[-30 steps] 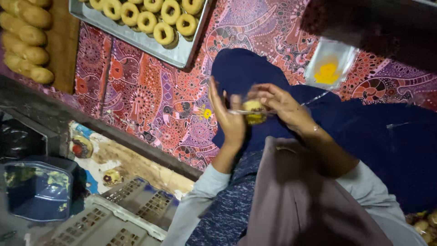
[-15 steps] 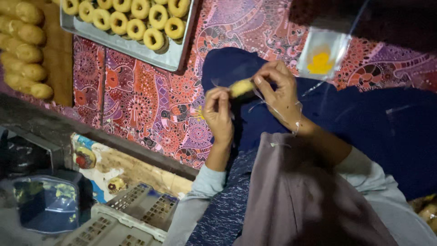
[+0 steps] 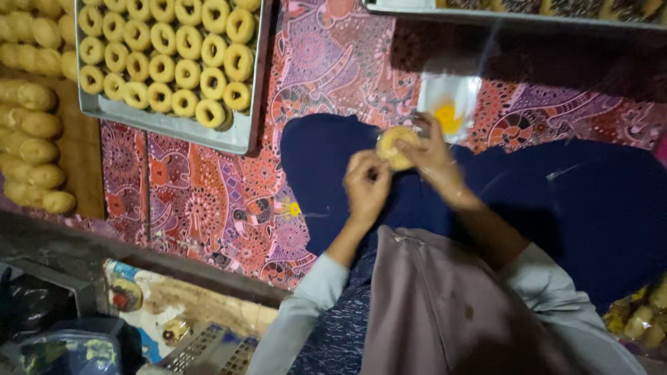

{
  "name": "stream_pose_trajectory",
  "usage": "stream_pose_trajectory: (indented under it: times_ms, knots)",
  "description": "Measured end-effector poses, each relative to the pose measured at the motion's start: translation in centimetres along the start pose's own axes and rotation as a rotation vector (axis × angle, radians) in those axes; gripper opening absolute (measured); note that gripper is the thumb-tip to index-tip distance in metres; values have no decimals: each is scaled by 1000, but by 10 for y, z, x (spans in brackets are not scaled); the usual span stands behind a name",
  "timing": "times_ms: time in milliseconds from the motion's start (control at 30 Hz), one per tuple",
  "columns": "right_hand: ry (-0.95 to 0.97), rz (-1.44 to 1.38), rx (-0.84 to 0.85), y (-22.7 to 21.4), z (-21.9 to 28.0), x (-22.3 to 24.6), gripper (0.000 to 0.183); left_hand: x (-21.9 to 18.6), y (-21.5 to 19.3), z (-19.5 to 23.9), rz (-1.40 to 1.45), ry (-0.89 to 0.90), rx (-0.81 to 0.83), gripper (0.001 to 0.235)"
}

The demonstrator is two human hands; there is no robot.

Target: The person sits on the floor and repeatedly picks donuts from metal trays, places them into small clear plastic bags, and sets the filled bags aside. The person handles both plain and chocolate-topped donuts throughout the clip.

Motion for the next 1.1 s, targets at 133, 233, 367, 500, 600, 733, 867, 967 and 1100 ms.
stream_pose_trajectory:
  times_ms: [133, 233, 367, 500, 600, 733, 867, 967, 1100]
  knots:
    - [51, 42, -221, -86, -31, -47, 34, 26, 122, -63, -126, 36, 236, 25]
    - [223, 673, -384, -141, -26, -66, 35, 53, 184, -104, -307, 250, 329, 53]
    - [-23, 718, -297, -159, -32, -51, 35, 75, 206, -108, -541, 206, 589, 37]
    - [-143, 664, -378, -133, -58, -38, 45, 73, 188, -102, -515, 279, 543, 19]
    - [65, 716, -319, -119, -86, -38, 50, 64, 185, -115, -439, 324, 368, 58]
    - [-28, 611, -327, -116, -95, -26, 55, 55, 188, -116, -527, 308, 502, 16]
    - [168, 616, -365, -111, -93, -14, 58, 56, 183, -115, -431, 394, 368, 37]
    - [167, 651, -324, -108, -89, 0, 64, 63, 190, -107, -523, 332, 469, 24]
    - [124, 685, -328, -108, -92, 26, 77, 69, 200, -103, -509, 304, 545, 19]
Point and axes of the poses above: each hand's wrist, its own z-axis away from the middle knuckle, its own y-axis out of the palm, x = y × z, the point moved 2 cm from there along -z, towards the middle knuckle, and after that the axes turned 1 degree about -z, right-handed, at the moved point
